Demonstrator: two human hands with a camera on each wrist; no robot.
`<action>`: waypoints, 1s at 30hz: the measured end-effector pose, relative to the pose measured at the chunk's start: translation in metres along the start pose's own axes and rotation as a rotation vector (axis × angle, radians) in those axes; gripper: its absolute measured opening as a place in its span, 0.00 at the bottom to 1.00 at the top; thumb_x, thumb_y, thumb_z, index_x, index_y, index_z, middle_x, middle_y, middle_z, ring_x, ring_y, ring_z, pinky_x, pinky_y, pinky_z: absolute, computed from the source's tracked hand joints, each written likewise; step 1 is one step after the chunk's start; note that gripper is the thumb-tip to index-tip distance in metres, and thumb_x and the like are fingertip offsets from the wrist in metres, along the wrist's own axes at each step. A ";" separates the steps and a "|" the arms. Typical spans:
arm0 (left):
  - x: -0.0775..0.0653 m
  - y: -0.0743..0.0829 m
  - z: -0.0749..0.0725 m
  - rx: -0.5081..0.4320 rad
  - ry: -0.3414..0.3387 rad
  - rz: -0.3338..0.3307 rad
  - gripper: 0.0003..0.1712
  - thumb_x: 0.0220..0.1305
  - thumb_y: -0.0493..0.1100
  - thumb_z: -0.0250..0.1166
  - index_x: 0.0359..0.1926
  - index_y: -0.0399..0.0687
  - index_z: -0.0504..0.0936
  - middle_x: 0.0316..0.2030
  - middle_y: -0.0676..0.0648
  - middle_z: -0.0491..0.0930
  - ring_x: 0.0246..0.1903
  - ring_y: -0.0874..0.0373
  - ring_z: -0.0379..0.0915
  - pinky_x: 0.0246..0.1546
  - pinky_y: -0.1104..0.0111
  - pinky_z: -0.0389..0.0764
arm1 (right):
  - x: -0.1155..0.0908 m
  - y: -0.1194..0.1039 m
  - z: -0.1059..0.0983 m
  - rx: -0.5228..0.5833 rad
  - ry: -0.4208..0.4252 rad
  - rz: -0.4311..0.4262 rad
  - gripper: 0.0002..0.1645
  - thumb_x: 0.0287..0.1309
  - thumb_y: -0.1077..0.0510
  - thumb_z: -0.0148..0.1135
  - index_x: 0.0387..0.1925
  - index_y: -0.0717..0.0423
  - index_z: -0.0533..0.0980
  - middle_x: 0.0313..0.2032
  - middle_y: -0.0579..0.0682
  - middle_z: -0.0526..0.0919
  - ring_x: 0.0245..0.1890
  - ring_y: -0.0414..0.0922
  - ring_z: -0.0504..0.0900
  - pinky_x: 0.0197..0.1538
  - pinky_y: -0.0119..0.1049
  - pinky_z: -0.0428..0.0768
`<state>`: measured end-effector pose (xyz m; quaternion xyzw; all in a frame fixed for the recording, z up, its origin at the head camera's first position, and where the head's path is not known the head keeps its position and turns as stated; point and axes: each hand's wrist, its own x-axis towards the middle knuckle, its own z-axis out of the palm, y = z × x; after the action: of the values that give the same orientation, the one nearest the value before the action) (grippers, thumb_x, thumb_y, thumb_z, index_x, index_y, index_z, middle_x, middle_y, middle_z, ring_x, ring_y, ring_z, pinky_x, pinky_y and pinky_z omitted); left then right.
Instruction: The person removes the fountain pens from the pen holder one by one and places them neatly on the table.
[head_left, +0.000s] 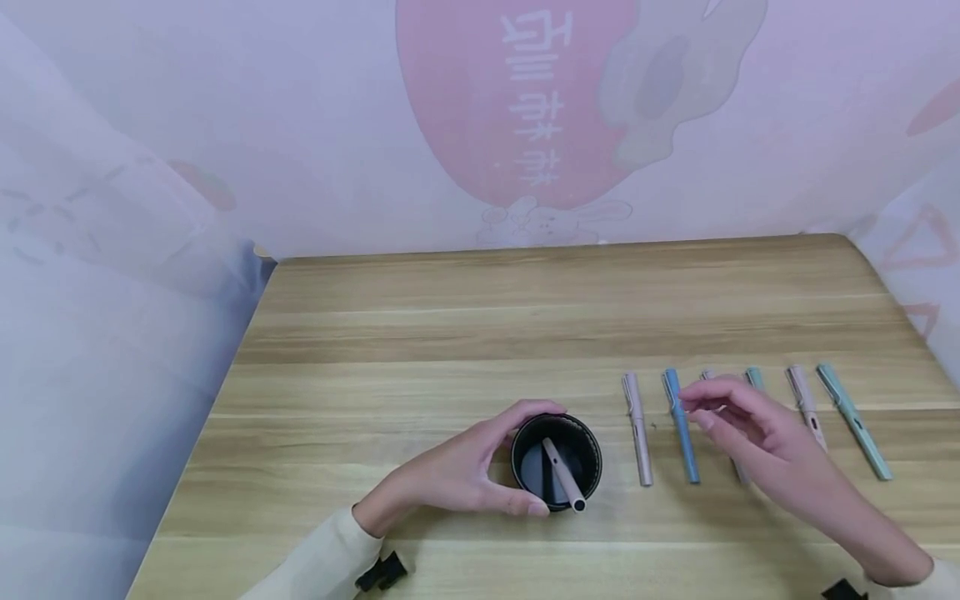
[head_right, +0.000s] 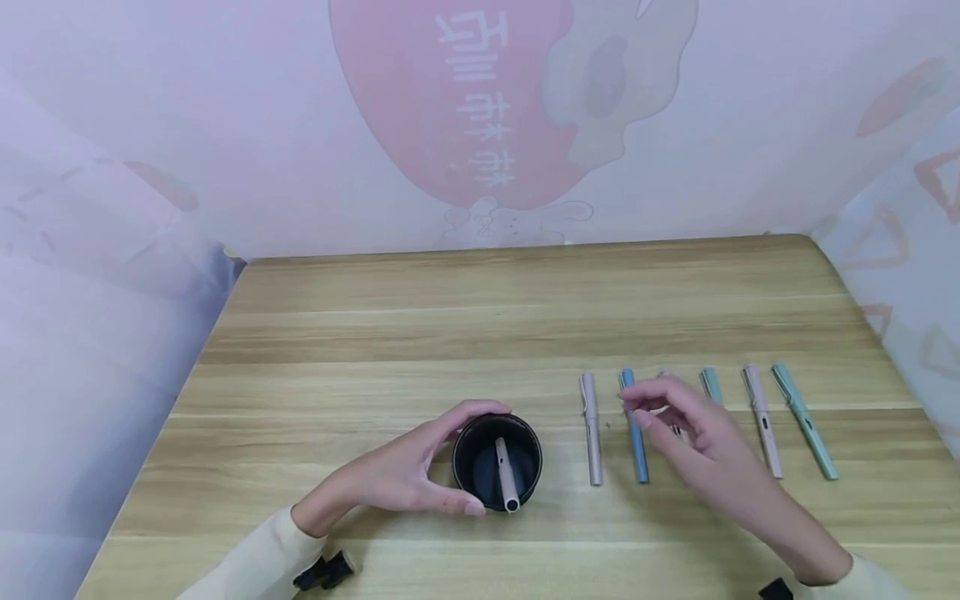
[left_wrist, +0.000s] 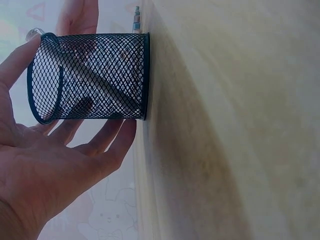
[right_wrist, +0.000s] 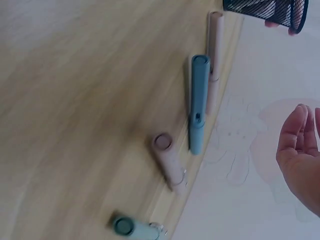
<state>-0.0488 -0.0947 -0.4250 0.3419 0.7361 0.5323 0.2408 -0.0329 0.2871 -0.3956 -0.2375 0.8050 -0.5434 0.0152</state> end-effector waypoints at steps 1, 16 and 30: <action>0.000 0.000 0.000 -0.001 0.000 0.001 0.53 0.66 0.52 0.81 0.82 0.77 0.59 0.74 0.59 0.71 0.74 0.54 0.67 0.76 0.55 0.67 | 0.001 -0.002 0.002 0.009 -0.013 0.009 0.21 0.77 0.76 0.54 0.63 0.60 0.78 0.55 0.53 0.84 0.55 0.42 0.85 0.54 0.29 0.84; 0.002 0.003 0.003 -0.013 -0.006 -0.005 0.53 0.66 0.53 0.81 0.82 0.78 0.58 0.74 0.62 0.71 0.75 0.55 0.66 0.76 0.55 0.66 | 0.007 -0.010 0.037 0.135 -0.186 -0.056 0.25 0.72 0.76 0.61 0.62 0.51 0.80 0.56 0.50 0.84 0.51 0.49 0.83 0.52 0.35 0.85; 0.002 0.003 0.004 -0.029 -0.010 0.001 0.53 0.66 0.51 0.80 0.83 0.73 0.59 0.73 0.57 0.73 0.74 0.53 0.68 0.75 0.54 0.66 | 0.012 -0.008 0.064 0.206 -0.293 -0.254 0.31 0.67 0.79 0.65 0.65 0.52 0.79 0.56 0.52 0.82 0.44 0.44 0.81 0.44 0.35 0.84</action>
<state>-0.0460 -0.0904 -0.4238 0.3415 0.7267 0.5415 0.2491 -0.0228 0.2241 -0.4119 -0.4108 0.6981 -0.5798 0.0876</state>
